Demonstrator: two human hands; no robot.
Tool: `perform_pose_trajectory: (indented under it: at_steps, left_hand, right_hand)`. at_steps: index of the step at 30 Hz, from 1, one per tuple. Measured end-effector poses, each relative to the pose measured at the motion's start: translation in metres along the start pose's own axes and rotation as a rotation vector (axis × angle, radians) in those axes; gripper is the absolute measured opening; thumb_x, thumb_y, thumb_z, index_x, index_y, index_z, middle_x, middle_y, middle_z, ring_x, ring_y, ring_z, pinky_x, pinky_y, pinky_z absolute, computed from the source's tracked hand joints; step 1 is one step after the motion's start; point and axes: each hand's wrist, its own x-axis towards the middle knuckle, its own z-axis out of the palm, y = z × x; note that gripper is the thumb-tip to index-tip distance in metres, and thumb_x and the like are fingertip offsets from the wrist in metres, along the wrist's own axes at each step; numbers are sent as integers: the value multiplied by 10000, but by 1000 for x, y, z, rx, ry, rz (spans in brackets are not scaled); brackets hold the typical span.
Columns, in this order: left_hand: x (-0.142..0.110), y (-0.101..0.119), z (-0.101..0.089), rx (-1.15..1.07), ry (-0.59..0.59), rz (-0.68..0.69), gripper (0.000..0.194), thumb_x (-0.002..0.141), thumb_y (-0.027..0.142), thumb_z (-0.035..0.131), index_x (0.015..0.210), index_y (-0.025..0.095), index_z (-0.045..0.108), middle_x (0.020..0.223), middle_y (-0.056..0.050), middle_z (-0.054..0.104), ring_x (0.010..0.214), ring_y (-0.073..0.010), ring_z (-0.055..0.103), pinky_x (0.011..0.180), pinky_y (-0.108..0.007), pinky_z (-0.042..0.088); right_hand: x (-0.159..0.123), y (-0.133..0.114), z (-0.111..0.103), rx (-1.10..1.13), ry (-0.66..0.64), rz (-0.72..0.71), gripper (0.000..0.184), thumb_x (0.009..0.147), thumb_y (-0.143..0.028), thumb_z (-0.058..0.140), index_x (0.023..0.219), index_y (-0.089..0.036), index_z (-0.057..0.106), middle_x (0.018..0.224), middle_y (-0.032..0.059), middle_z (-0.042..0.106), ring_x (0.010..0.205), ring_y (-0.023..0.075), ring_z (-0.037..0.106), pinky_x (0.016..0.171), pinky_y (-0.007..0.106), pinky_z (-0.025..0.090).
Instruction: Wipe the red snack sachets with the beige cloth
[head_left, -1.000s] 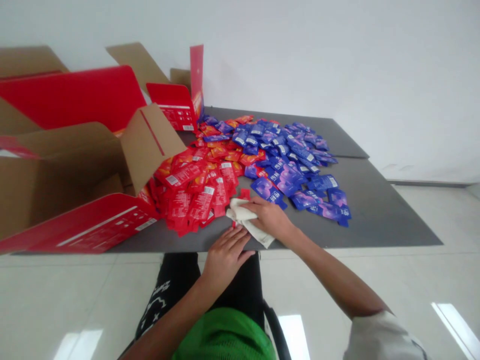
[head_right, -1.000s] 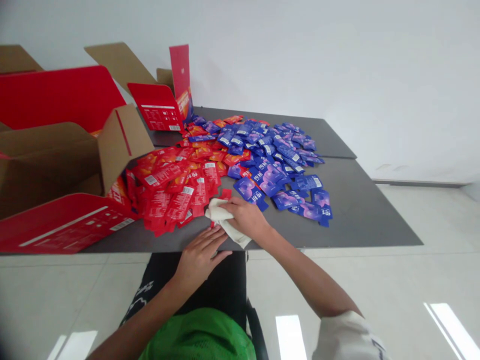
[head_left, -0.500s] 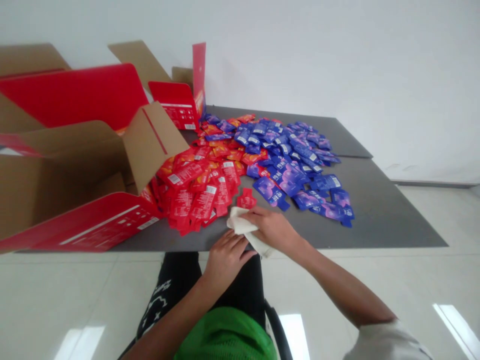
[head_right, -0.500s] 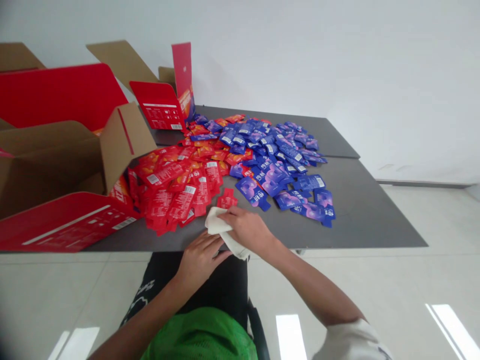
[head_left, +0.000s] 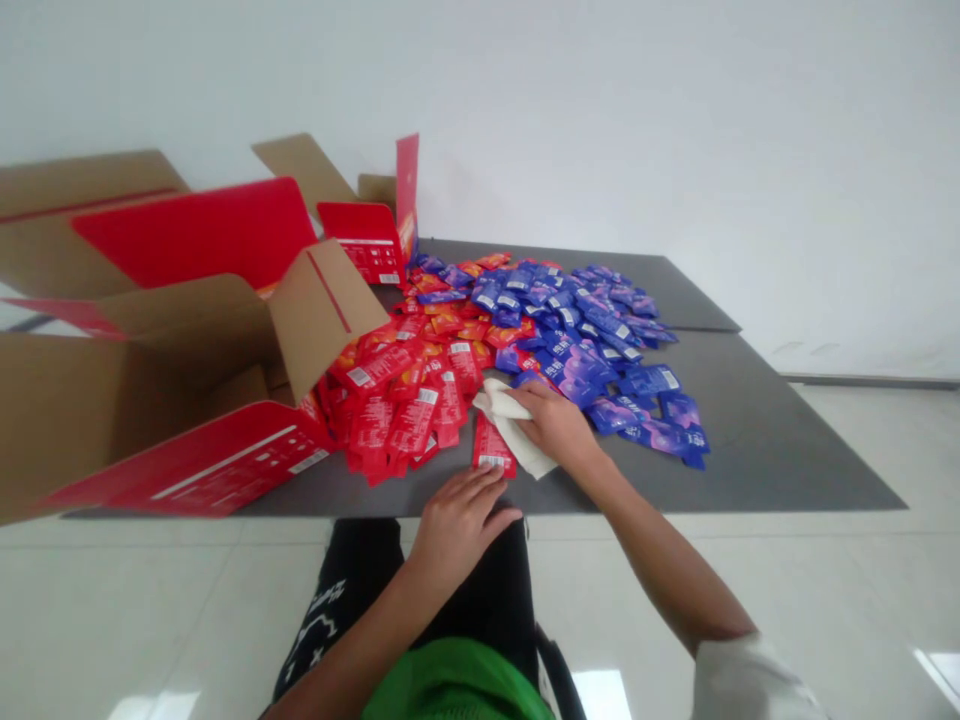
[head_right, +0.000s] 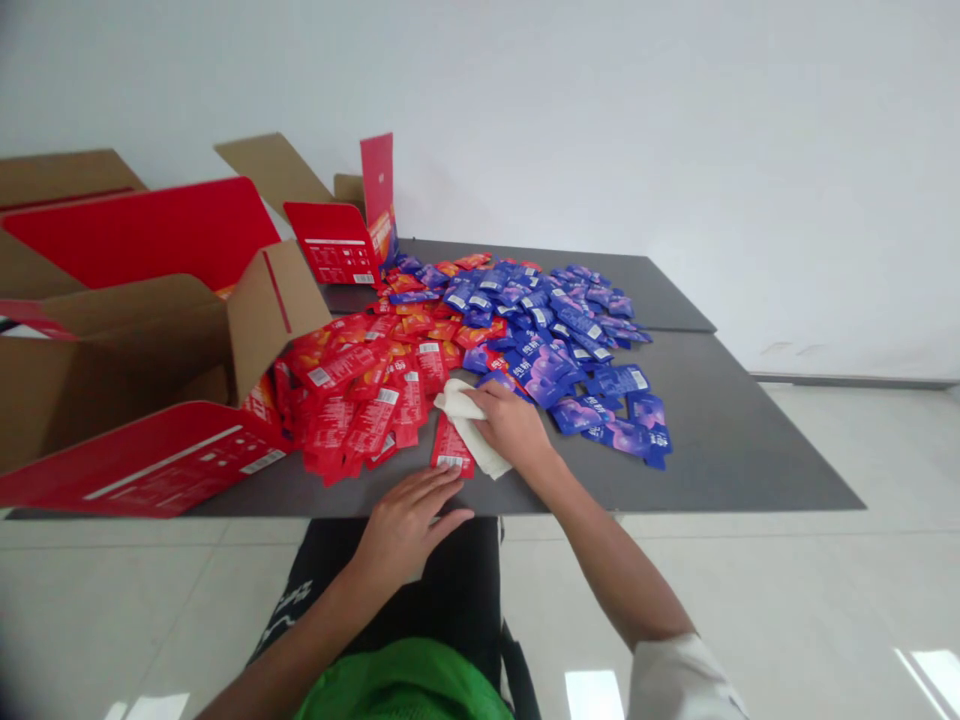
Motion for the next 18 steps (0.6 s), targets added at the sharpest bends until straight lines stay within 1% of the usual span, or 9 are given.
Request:
perform_pose_trajectory:
  at_steps: [3, 5, 6, 7, 9, 11, 13, 15, 18]
  left_hand:
    - [21, 6, -6, 28, -38, -72, 218, 1007, 337, 586, 1137, 191, 683, 1116, -79, 741, 1053, -236, 684, 968, -420, 573]
    - [35, 9, -4, 94, -45, -128, 217, 1003, 263, 574, 1179, 171, 662, 1164, -110, 696, 1101, -255, 640, 989, -430, 553]
    - [41, 10, -1, 133, -43, -156, 261, 991, 237, 582, 1233, 156, 639, 1218, -129, 665, 1146, -267, 612, 1011, -437, 539]
    - [47, 11, 3, 171, -44, -183, 332, 979, 228, 598, 1299, 140, 604, 1273, -147, 630, 1188, -277, 584, 1033, -441, 525]
    - [59, 13, 11, 241, -73, -243, 480, 958, 281, 644, 1394, 111, 536, 1335, -172, 584, 1230, -295, 550, 1053, -446, 510]
    - [71, 16, 15, 308, -139, -310, 575, 934, 397, 683, 1398, 90, 539, 1308, -185, 592, 1212, -313, 556, 1036, -450, 518]
    - [85, 20, 14, 374, -219, -375, 630, 903, 495, 701, 1348, 63, 588, 1238, -205, 617, 1181, -335, 576, 992, -450, 541]
    - [100, 25, 9, 426, -327, -428, 564, 923, 476, 678, 1274, 36, 646, 1190, -238, 632, 1155, -354, 604, 920, -441, 574]
    - [119, 30, -1, 447, -487, -487, 257, 978, 193, 566, 1097, 41, 737, 1077, -243, 689, 1038, -329, 695, 803, -398, 609]
  right_hand:
    - [-38, 1, -8, 263, 201, -78, 351, 985, -212, 549, 1307, -225, 687, 1168, 103, 707, 1034, 235, 679, 905, 318, 522]
    - [-62, 2, -9, 402, 298, -54, 263, 984, -270, 582, 1194, -225, 733, 1084, 89, 724, 957, 231, 687, 837, 318, 538]
    - [-72, 4, -7, 448, 322, -21, 220, 975, -294, 606, 1121, -216, 751, 1033, 80, 730, 915, 227, 690, 808, 313, 542]
    - [-81, 6, -4, 488, 342, 30, 194, 963, -318, 632, 1059, -210, 761, 991, 71, 734, 876, 222, 693, 788, 308, 545]
    - [-95, 11, 5, 553, 378, 163, 210, 940, -371, 670, 996, -199, 775, 955, 64, 745, 834, 220, 699, 767, 305, 552]
    - [-103, 18, 15, 617, 422, 317, 281, 915, -435, 692, 1004, -187, 788, 951, 69, 762, 833, 234, 709, 761, 313, 562]
    - [-109, 26, 23, 680, 462, 453, 372, 885, -500, 709, 1028, -168, 796, 938, 79, 776, 835, 256, 716, 746, 328, 572]
    - [-111, 32, 28, 735, 468, 534, 448, 855, -545, 725, 1056, -151, 800, 921, 88, 784, 835, 276, 719, 726, 341, 579]
    - [-111, 38, 29, 791, 427, 561, 505, 833, -566, 742, 1103, -144, 796, 944, 99, 791, 869, 294, 722, 721, 350, 586]
